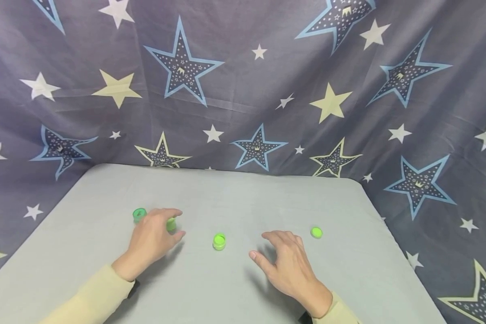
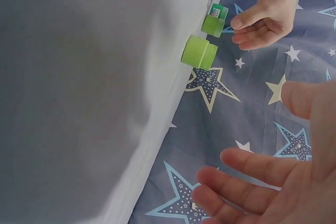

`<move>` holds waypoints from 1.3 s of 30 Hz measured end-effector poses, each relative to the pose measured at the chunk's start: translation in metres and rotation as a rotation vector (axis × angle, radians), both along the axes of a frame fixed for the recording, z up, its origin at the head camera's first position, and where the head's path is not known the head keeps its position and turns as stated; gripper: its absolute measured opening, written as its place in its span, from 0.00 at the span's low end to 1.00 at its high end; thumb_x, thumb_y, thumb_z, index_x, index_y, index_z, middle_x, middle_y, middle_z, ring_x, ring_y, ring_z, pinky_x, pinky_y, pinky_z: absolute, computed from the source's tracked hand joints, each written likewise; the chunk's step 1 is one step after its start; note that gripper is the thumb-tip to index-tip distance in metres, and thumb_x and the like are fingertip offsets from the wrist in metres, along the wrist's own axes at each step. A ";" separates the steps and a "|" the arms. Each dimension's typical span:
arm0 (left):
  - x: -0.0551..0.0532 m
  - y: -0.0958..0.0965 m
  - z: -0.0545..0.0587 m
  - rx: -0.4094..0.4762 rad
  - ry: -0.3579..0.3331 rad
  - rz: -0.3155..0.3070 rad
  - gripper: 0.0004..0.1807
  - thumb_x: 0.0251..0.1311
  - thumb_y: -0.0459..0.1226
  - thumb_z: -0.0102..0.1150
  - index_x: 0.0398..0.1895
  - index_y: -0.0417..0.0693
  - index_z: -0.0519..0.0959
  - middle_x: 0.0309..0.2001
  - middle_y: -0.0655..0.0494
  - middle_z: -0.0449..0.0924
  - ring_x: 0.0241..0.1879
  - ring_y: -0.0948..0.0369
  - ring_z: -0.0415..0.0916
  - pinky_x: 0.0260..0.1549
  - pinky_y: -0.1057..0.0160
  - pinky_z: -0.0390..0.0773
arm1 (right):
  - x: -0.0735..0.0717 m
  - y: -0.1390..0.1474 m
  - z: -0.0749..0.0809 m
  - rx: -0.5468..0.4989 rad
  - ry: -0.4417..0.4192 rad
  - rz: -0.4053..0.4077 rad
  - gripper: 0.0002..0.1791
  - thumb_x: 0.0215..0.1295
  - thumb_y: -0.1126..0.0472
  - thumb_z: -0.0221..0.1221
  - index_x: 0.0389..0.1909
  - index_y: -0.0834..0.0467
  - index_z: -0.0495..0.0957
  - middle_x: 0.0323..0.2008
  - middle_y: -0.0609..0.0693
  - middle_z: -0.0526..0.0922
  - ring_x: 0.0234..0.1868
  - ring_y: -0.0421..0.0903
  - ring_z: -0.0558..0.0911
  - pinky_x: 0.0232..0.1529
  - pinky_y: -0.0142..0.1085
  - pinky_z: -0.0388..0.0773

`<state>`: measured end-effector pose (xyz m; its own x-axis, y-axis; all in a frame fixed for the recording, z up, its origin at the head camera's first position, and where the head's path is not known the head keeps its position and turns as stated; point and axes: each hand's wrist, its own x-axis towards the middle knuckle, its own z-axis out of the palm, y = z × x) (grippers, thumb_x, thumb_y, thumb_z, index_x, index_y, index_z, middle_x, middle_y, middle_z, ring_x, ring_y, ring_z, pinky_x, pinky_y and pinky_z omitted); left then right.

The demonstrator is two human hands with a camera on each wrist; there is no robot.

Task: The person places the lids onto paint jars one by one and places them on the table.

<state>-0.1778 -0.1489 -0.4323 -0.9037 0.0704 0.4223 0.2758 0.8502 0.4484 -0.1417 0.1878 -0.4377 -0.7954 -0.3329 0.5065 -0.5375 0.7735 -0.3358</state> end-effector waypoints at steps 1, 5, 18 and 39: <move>0.001 0.002 0.000 0.009 -0.007 -0.006 0.27 0.40 0.35 0.84 0.49 0.43 0.86 0.46 0.49 0.87 0.46 0.47 0.82 0.39 0.46 0.82 | 0.000 0.000 0.000 0.002 0.000 0.000 0.24 0.61 0.45 0.71 0.51 0.57 0.84 0.49 0.50 0.86 0.53 0.49 0.82 0.54 0.49 0.72; 0.005 0.008 -0.001 0.055 -0.069 -0.040 0.26 0.43 0.36 0.82 0.50 0.44 0.86 0.45 0.51 0.87 0.45 0.50 0.82 0.40 0.49 0.82 | 0.000 0.002 -0.002 0.008 -0.002 -0.006 0.25 0.62 0.44 0.71 0.52 0.57 0.84 0.49 0.50 0.86 0.54 0.50 0.82 0.53 0.48 0.71; 0.009 0.028 -0.003 0.207 -0.206 -0.154 0.22 0.44 0.33 0.82 0.46 0.45 0.87 0.40 0.56 0.87 0.41 0.56 0.83 0.41 0.56 0.80 | 0.000 0.008 -0.006 0.006 0.009 -0.025 0.24 0.61 0.44 0.71 0.51 0.56 0.85 0.49 0.50 0.86 0.53 0.50 0.81 0.49 0.46 0.70; -0.008 0.049 -0.013 0.154 -0.307 -0.277 0.28 0.42 0.36 0.84 0.51 0.44 0.86 0.42 0.54 0.87 0.40 0.55 0.81 0.41 0.56 0.79 | 0.000 0.015 -0.004 -0.015 0.049 -0.040 0.22 0.60 0.47 0.72 0.50 0.56 0.85 0.47 0.49 0.87 0.52 0.50 0.80 0.53 0.48 0.68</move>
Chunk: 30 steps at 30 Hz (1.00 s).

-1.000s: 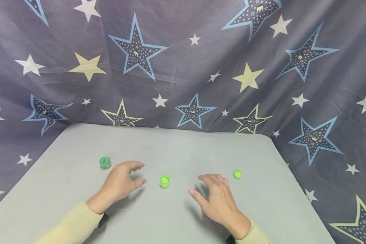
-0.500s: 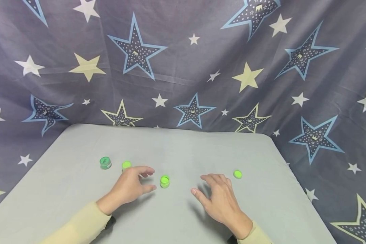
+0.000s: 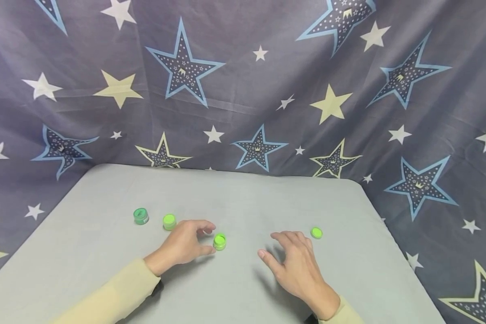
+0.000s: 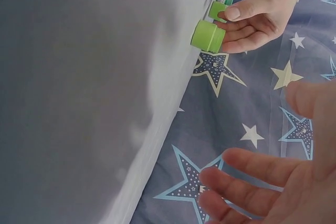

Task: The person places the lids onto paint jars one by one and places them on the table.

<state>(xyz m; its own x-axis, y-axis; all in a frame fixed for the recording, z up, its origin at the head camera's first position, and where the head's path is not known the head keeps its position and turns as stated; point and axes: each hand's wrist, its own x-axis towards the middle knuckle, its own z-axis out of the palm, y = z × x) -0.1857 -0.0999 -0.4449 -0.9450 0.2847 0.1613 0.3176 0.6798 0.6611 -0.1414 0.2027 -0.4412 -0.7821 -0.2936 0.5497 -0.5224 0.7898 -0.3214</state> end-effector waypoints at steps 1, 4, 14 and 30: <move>-0.001 0.000 0.000 -0.002 -0.006 -0.007 0.28 0.42 0.36 0.84 0.51 0.43 0.86 0.42 0.54 0.87 0.40 0.56 0.81 0.41 0.56 0.80 | 0.000 0.000 0.000 -0.001 0.001 0.000 0.22 0.60 0.47 0.72 0.50 0.56 0.85 0.47 0.49 0.87 0.52 0.50 0.80 0.53 0.48 0.68; -0.006 0.001 0.000 0.002 -0.036 -0.018 0.28 0.41 0.35 0.84 0.50 0.42 0.85 0.41 0.55 0.86 0.40 0.56 0.81 0.43 0.55 0.80 | 0.000 0.000 0.001 -0.005 0.001 -0.003 0.22 0.60 0.47 0.72 0.50 0.56 0.85 0.47 0.49 0.87 0.51 0.50 0.80 0.52 0.47 0.68; -0.011 0.006 -0.002 -0.073 -0.081 -0.041 0.27 0.41 0.37 0.85 0.47 0.43 0.86 0.38 0.56 0.84 0.42 0.56 0.80 0.47 0.53 0.78 | 0.001 0.000 0.003 0.000 0.001 -0.008 0.22 0.59 0.47 0.72 0.49 0.55 0.85 0.47 0.49 0.87 0.51 0.50 0.80 0.50 0.46 0.68; -0.019 0.016 0.003 -0.170 -0.095 -0.053 0.25 0.37 0.37 0.86 0.45 0.49 0.89 0.35 0.58 0.83 0.39 0.58 0.75 0.44 0.54 0.76 | 0.001 0.000 0.005 -0.004 -0.009 -0.022 0.21 0.60 0.47 0.72 0.49 0.55 0.85 0.47 0.47 0.87 0.51 0.48 0.80 0.51 0.46 0.68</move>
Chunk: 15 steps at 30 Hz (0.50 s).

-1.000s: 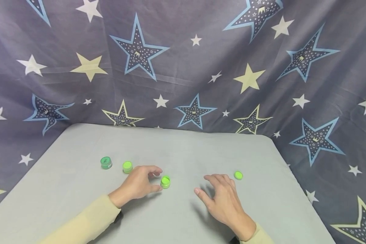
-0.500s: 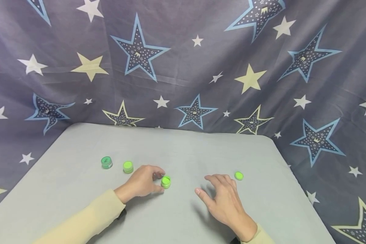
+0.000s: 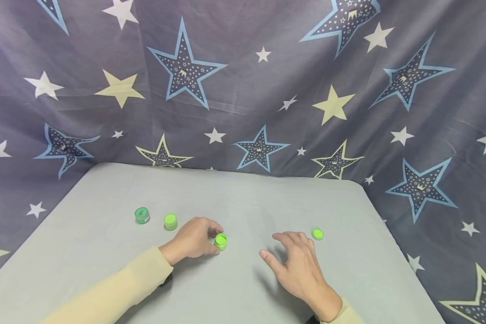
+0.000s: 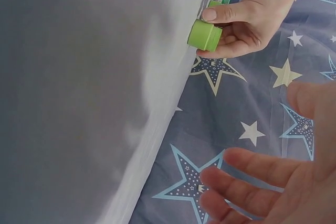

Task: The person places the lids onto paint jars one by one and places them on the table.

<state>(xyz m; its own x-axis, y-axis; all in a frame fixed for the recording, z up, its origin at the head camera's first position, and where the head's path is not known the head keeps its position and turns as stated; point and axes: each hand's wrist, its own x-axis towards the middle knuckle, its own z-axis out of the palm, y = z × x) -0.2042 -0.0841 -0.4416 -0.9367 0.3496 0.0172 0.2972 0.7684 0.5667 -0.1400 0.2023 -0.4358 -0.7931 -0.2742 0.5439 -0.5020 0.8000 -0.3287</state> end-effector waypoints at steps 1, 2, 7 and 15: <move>0.000 0.000 0.000 0.002 -0.002 0.001 0.25 0.37 0.36 0.86 0.44 0.50 0.89 0.35 0.59 0.82 0.39 0.59 0.75 0.45 0.55 0.76 | 0.000 0.000 0.000 -0.001 -0.001 0.000 0.21 0.60 0.47 0.73 0.49 0.55 0.85 0.47 0.47 0.87 0.51 0.49 0.80 0.51 0.46 0.68; -0.001 0.000 -0.001 0.005 -0.003 0.001 0.24 0.37 0.36 0.86 0.44 0.50 0.89 0.34 0.60 0.82 0.38 0.59 0.75 0.44 0.55 0.76 | 0.000 0.000 0.000 -0.002 -0.002 0.000 0.21 0.60 0.47 0.73 0.49 0.55 0.85 0.47 0.47 0.87 0.51 0.49 0.80 0.51 0.46 0.68; -0.001 0.001 -0.002 0.010 -0.008 -0.007 0.22 0.37 0.36 0.86 0.41 0.52 0.90 0.34 0.63 0.83 0.38 0.61 0.75 0.44 0.57 0.76 | 0.000 0.001 -0.001 -0.007 -0.007 0.003 0.21 0.60 0.47 0.72 0.49 0.55 0.85 0.47 0.47 0.87 0.51 0.49 0.80 0.50 0.46 0.68; 0.001 0.003 -0.003 0.020 -0.023 0.005 0.18 0.38 0.36 0.86 0.36 0.53 0.90 0.32 0.65 0.82 0.36 0.62 0.75 0.42 0.58 0.76 | 0.001 0.001 -0.003 -0.012 -0.010 0.012 0.21 0.59 0.47 0.73 0.48 0.55 0.85 0.47 0.48 0.87 0.50 0.50 0.80 0.50 0.46 0.67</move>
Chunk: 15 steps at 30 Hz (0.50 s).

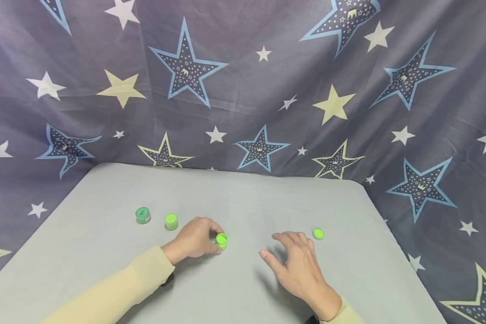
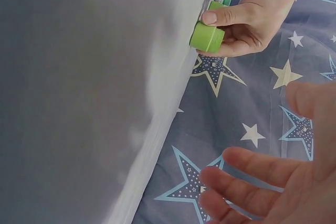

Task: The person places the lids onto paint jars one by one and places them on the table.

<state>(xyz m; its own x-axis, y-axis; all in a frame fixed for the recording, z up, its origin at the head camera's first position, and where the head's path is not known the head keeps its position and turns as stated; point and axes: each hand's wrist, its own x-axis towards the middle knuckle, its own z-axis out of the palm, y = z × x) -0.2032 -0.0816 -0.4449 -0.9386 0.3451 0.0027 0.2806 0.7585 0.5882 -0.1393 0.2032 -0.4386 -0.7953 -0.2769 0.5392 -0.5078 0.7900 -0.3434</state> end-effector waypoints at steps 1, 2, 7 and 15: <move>0.000 0.000 0.000 0.004 0.000 0.002 0.17 0.39 0.37 0.86 0.35 0.53 0.90 0.31 0.65 0.82 0.36 0.62 0.75 0.42 0.58 0.76 | 0.000 0.000 0.000 0.001 0.002 0.000 0.21 0.59 0.47 0.73 0.48 0.55 0.85 0.47 0.48 0.87 0.50 0.50 0.80 0.50 0.46 0.67; 0.001 0.000 0.000 0.007 0.000 0.005 0.17 0.39 0.37 0.86 0.35 0.53 0.90 0.31 0.66 0.82 0.36 0.62 0.74 0.42 0.58 0.76 | 0.000 0.000 -0.001 0.001 0.003 0.000 0.21 0.59 0.47 0.73 0.48 0.55 0.85 0.46 0.48 0.87 0.50 0.50 0.80 0.50 0.46 0.67; 0.005 0.000 -0.001 0.034 0.003 0.017 0.17 0.40 0.37 0.85 0.35 0.53 0.89 0.31 0.66 0.81 0.36 0.62 0.75 0.43 0.58 0.76 | 0.000 0.002 -0.003 0.006 0.008 0.001 0.22 0.59 0.47 0.73 0.48 0.56 0.85 0.46 0.49 0.87 0.50 0.50 0.81 0.50 0.46 0.67; 0.015 -0.002 -0.001 0.121 0.025 0.011 0.14 0.43 0.34 0.82 0.33 0.52 0.87 0.27 0.66 0.80 0.29 0.65 0.74 0.34 0.62 0.77 | -0.001 0.006 -0.008 0.023 0.012 -0.002 0.22 0.58 0.47 0.73 0.48 0.56 0.85 0.46 0.49 0.87 0.50 0.51 0.81 0.50 0.47 0.68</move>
<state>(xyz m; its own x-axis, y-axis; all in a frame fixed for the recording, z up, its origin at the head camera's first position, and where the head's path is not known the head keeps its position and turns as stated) -0.1882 -0.0834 -0.4463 -0.9416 0.3300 0.0670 0.2878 0.6853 0.6690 -0.1406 0.2088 -0.4466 -0.7893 -0.2878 0.5424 -0.5106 0.7983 -0.3194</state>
